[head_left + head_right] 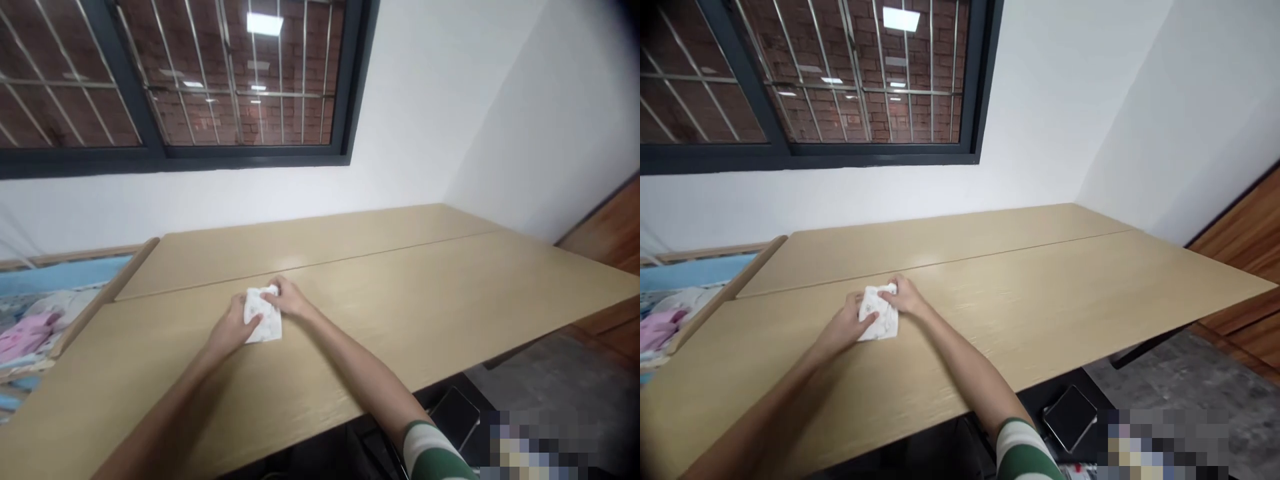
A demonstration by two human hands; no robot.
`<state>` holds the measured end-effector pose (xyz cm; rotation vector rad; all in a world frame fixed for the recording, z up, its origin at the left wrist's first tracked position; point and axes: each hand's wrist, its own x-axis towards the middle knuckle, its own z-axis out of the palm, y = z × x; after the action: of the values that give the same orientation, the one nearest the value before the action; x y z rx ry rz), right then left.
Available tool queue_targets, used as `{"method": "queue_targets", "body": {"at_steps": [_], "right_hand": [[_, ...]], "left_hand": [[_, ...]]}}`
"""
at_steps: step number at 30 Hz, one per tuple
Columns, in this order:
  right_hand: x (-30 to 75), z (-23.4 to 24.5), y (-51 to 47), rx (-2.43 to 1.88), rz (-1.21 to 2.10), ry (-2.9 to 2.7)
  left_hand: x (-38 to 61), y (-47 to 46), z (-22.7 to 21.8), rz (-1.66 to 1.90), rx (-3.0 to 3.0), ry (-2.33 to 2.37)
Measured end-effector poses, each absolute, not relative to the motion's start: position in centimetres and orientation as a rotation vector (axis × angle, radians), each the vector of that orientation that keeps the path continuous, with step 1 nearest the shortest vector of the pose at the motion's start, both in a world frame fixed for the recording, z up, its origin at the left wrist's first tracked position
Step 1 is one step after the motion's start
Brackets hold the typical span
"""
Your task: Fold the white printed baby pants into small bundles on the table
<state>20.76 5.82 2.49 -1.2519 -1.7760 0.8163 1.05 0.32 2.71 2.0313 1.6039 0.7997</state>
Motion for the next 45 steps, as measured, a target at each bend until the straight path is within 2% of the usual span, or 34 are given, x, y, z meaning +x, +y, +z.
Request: {"method": "queue_targets", "body": {"at_steps": [5, 9, 12, 15, 17, 22, 30, 37, 45], "right_hand": [[21.9, 0.5, 5.7, -1.265, 0.668, -1.919], [22.7, 1.6, 5.9, -1.172, 0.544, -2.093], [22.7, 3.9, 5.4, -1.018, 0.483, -2.194], [21.9, 6.6, 3.9, -0.812, 0.564, -2.357], [21.2, 7.7, 2.5, -0.639, 0.662, -2.512], [20.5, 6.2, 0.7, -0.39, 0.761, -2.746], [21.7, 4.2, 5.6, -0.635, 0.69, -2.871], [21.9, 3.0, 9.7, -0.8, 0.671, -2.801], [21.5, 0.1, 6.9, -0.932, 0.487, -2.515]], "left_hand": [[2.0, -0.8, 0.3, 0.504, 2.227, 1.91], [2.8, -2.4, 1.2, 0.729, 2.5, 1.874], [3.7, -4.2, 1.5, 0.839, 2.574, 1.62], [4.6, -6.2, 0.5, 0.722, 2.619, 1.343], [5.2, -7.2, -0.4, 0.588, 2.574, 1.334], [5.9, -7.9, -1.4, 0.352, 2.431, 1.386], [5.5, -7.8, -0.6, 0.563, 2.74, 1.386], [5.6, -7.9, -1.0, 0.605, 2.743, 1.394], [2.8, -4.4, 1.7, 0.875, 2.343, 1.419]]}}
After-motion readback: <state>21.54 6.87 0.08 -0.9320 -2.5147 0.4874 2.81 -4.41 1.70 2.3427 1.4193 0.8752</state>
